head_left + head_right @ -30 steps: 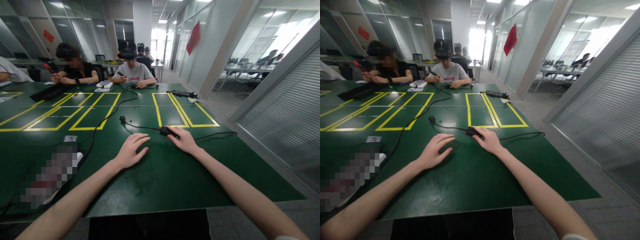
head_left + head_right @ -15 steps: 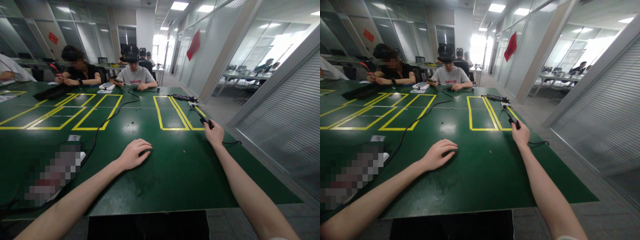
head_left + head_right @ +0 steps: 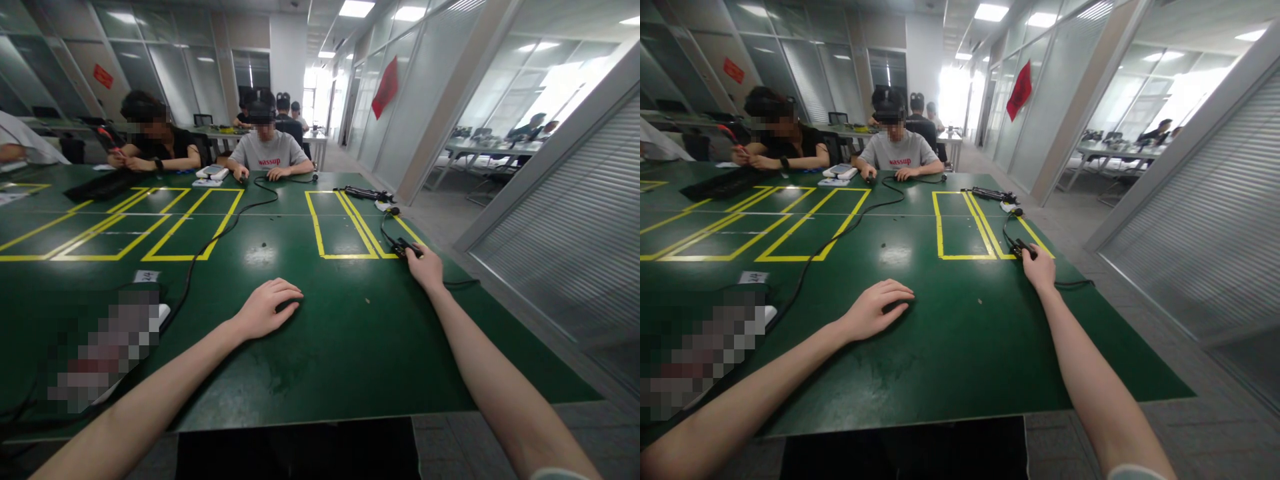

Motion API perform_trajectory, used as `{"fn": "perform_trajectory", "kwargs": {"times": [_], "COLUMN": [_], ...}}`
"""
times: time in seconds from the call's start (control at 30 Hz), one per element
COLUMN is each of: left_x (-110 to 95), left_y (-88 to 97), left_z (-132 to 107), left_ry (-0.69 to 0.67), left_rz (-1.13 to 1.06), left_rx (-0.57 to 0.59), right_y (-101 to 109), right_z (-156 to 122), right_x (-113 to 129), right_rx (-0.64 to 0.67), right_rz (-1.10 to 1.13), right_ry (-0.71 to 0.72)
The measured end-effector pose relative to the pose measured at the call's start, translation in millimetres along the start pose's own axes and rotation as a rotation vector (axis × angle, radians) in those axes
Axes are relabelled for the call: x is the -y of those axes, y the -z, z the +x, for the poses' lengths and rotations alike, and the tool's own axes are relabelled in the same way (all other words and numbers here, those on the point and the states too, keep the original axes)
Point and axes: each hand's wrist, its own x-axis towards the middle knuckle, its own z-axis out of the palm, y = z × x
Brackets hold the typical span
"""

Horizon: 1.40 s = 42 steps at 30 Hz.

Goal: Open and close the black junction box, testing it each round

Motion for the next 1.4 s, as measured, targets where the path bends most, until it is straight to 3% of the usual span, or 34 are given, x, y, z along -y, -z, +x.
{"fn": "perform_trajectory", "kwargs": {"times": [0.23,0.53,0.77,1.13,1.4], "left_x": [1.1,0.8,-0.8,-0.5,-1.0], "left_y": [-0.1,-0.5,0.9,1.1,0.7], "left_z": [-0.4,-0.4,0.5,-0.7,-0.5], "left_ry": [-0.009,-0.021,-0.019,-0.013,-0.026], "left_rz": [-0.003,-0.001,-0.017,-0.028,-0.032], "left_rx": [-0.003,0.001,0.002,0.014,0.023], "right_y": [2.3,11.8,5.1,13.4,15.1], "right_z": [3.4,-0.5,-1.0,-2.9,-8.4], "right_x": [-2.2,4.2,-1.1,6.9,12.0], "right_rx": [-0.016,0.066,0.001,0.071,0.019], "right_rz": [0.018,0.049,-0.011,0.076,-0.05], "right_ry": [-0.096,-0.194,0.075,0.095,0.137]}}
